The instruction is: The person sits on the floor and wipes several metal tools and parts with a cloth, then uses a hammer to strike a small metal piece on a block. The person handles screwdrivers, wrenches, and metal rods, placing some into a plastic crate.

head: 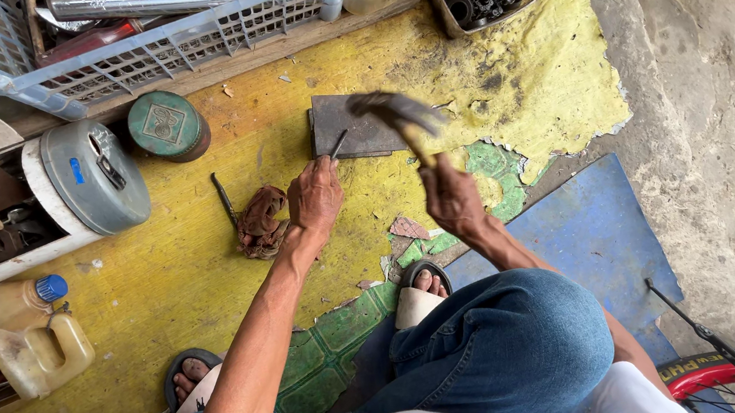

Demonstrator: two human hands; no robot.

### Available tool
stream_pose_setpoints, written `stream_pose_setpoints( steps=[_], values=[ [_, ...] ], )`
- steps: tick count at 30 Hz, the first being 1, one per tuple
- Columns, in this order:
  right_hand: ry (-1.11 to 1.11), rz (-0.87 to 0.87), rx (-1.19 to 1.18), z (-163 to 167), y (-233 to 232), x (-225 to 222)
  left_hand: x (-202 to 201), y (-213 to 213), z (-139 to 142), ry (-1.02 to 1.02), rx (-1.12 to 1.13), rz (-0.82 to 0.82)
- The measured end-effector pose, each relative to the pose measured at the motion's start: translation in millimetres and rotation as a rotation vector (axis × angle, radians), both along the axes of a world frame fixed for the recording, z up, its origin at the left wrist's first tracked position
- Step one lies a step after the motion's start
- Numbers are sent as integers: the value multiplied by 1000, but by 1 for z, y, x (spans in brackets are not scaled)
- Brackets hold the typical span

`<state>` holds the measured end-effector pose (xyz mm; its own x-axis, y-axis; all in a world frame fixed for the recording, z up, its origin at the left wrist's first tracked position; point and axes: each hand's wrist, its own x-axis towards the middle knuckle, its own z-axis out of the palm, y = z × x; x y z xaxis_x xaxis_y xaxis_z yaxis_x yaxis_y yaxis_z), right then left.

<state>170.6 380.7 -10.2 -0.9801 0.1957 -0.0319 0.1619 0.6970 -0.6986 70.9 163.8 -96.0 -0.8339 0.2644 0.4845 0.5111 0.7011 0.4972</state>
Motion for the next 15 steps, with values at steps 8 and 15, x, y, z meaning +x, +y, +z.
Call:
stream_pose_setpoints(
  steps=[8, 15],
  values=[
    [-36, 46, 182, -4, 17, -1, -4, -2, 8, -241, -58, -29],
    [214, 54, 26, -14, 7, -6, -8, -11, 10, -350, -33, -115]
  ],
)
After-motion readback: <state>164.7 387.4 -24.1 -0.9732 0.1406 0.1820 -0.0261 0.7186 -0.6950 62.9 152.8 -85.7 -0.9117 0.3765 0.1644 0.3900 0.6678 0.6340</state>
